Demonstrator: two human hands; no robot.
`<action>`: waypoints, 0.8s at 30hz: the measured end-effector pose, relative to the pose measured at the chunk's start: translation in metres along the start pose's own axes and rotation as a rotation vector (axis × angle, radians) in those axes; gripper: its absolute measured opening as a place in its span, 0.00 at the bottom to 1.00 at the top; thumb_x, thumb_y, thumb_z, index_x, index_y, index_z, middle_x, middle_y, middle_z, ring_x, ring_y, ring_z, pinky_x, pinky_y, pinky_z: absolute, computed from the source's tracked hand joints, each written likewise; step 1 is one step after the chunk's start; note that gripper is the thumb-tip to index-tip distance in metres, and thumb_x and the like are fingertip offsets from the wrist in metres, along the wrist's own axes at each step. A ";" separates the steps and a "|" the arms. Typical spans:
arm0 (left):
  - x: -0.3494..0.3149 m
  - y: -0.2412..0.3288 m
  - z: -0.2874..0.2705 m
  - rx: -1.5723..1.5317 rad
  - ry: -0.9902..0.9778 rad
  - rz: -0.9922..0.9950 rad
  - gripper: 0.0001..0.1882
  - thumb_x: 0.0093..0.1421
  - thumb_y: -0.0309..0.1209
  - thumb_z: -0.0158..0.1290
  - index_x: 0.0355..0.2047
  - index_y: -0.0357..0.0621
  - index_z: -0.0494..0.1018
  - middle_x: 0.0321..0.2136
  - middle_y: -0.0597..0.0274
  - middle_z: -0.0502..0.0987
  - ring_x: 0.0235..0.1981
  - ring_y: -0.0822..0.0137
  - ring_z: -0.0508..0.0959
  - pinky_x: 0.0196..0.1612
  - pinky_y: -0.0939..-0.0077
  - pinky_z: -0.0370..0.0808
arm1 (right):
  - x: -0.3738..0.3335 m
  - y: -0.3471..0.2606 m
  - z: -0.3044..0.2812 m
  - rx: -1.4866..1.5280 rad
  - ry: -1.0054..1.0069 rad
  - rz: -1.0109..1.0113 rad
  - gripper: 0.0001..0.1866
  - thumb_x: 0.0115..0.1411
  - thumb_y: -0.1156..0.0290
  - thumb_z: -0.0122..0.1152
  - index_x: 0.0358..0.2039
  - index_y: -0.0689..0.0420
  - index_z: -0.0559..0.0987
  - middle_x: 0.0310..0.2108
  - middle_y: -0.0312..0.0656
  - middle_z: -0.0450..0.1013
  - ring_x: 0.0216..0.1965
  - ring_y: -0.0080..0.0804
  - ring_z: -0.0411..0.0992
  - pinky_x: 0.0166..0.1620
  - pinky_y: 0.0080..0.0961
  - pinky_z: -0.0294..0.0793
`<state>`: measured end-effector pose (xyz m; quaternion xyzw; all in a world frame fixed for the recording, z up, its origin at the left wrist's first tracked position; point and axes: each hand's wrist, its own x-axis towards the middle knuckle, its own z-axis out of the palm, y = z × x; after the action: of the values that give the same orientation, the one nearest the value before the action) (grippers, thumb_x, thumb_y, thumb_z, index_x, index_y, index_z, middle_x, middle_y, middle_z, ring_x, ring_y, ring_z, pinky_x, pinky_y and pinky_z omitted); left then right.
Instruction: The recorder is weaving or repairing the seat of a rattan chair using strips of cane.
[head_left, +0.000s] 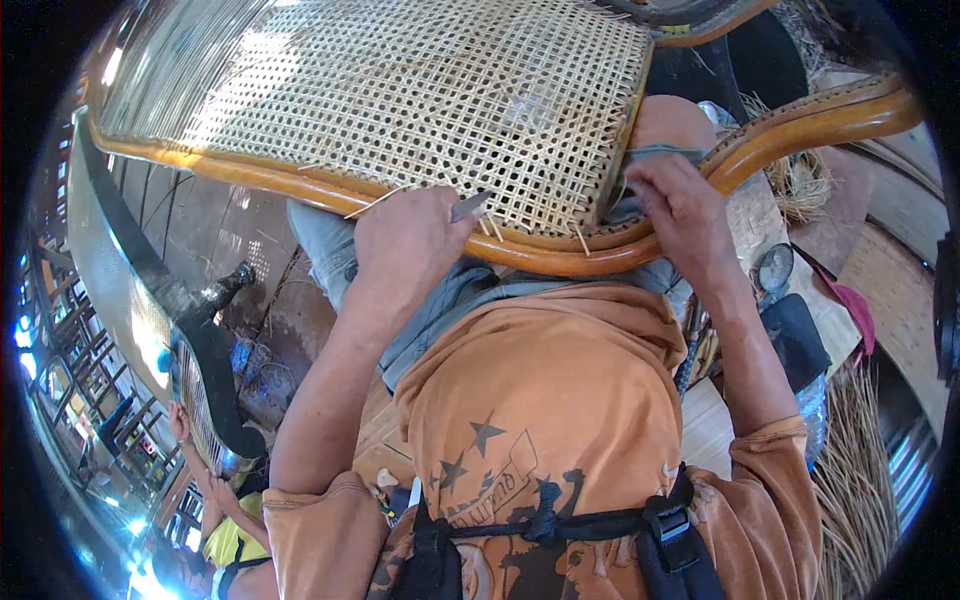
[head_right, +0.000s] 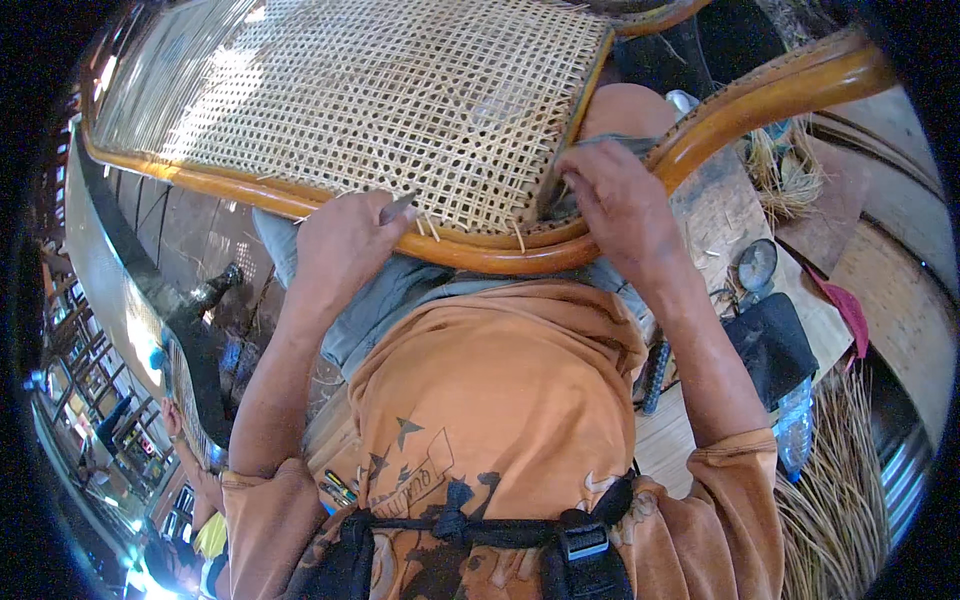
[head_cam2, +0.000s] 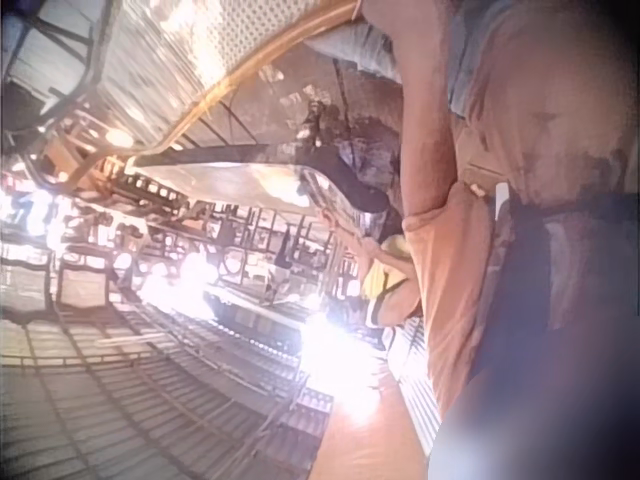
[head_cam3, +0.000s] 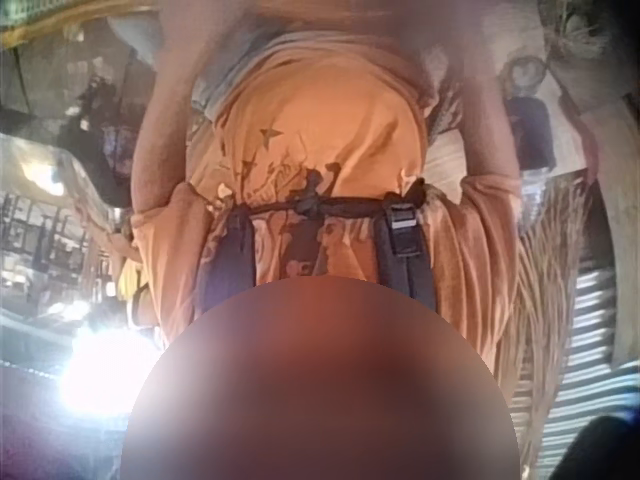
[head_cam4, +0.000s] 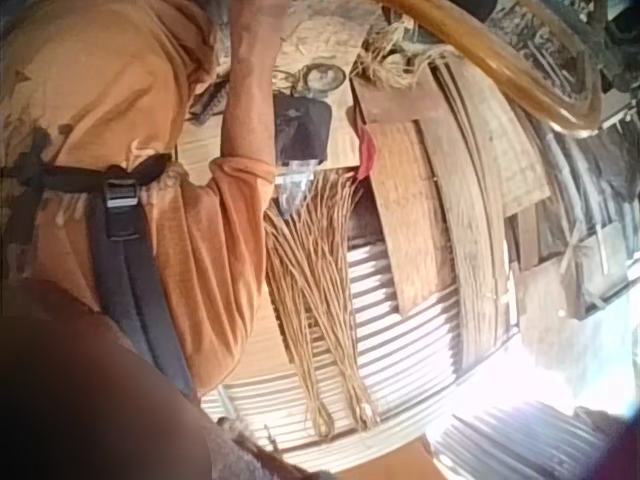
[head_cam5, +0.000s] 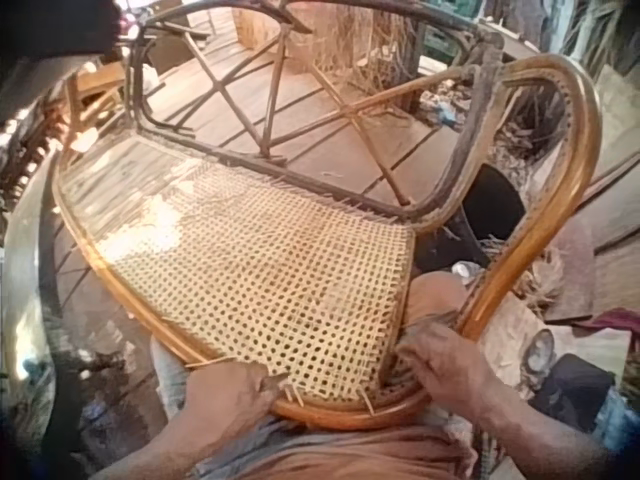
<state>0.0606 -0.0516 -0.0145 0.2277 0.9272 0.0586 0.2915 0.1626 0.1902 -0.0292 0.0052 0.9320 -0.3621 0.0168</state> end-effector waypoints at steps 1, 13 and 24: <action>0.000 0.000 0.002 -0.007 0.000 0.011 0.19 0.55 0.47 0.49 0.22 0.41 0.72 0.20 0.49 0.74 0.27 0.48 0.75 0.30 0.57 0.70 | 0.003 0.002 -0.002 0.017 0.048 0.041 0.09 0.52 0.81 0.51 0.35 0.59 0.73 0.31 0.48 0.70 0.36 0.47 0.69 0.39 0.35 0.70; -0.003 -0.007 0.011 0.036 0.148 0.074 0.14 0.53 0.41 0.49 0.22 0.43 0.73 0.19 0.53 0.75 0.23 0.53 0.77 0.26 0.60 0.73 | 0.022 0.009 0.010 -0.508 -0.280 0.090 0.09 0.50 0.76 0.50 0.29 0.57 0.79 0.34 0.46 0.70 0.40 0.43 0.70 0.41 0.35 0.72; 0.005 0.015 -0.031 -0.528 0.138 0.179 0.18 0.57 0.42 0.49 0.34 0.38 0.74 0.21 0.55 0.76 0.26 0.60 0.75 0.32 0.67 0.70 | 0.041 0.011 -0.026 -0.453 -0.214 -0.345 0.07 0.45 0.76 0.55 0.27 0.56 0.78 0.28 0.44 0.70 0.35 0.42 0.69 0.38 0.34 0.69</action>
<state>0.0453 -0.0354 0.0118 0.2202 0.8739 0.3386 0.2705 0.1213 0.2157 -0.0186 -0.1952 0.9691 -0.1411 0.0542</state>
